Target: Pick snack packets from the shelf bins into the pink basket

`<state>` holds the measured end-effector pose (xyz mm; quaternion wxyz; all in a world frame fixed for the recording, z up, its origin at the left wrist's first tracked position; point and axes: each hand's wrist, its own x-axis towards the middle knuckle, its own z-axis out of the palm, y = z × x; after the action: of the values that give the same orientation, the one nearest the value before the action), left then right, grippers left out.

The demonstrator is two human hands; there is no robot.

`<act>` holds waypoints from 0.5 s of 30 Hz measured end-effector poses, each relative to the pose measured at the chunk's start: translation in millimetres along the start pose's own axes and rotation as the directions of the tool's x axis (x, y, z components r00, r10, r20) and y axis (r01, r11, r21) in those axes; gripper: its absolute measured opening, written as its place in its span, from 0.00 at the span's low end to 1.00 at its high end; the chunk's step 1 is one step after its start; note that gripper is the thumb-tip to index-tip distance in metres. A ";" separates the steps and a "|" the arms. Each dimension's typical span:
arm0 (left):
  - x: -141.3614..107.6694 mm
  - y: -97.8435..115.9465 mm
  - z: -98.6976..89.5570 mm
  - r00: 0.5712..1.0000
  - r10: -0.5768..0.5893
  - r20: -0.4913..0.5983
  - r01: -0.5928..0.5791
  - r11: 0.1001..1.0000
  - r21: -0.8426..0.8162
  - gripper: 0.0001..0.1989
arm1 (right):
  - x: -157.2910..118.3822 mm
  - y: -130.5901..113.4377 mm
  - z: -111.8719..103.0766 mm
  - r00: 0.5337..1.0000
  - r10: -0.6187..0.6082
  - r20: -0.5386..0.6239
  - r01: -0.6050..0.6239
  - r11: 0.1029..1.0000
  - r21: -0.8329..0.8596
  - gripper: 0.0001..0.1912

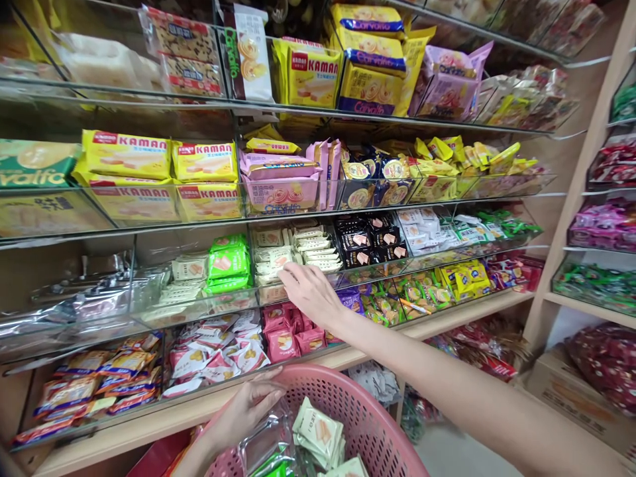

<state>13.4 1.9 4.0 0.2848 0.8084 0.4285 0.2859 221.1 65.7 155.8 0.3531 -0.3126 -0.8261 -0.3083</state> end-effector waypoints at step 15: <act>-0.8 1.9 -0.6 1.000 -0.023 -0.003 0.023 0.999 0.028 0.24 | 58.5 -22.3 -24.7 0.847 0.472 0.244 -0.468 0.880 -0.078 0.20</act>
<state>13.6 0.5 5.5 0.2764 0.8069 0.4420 0.2776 181.9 51.4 208.6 0.3057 -0.5452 -0.7605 -0.1761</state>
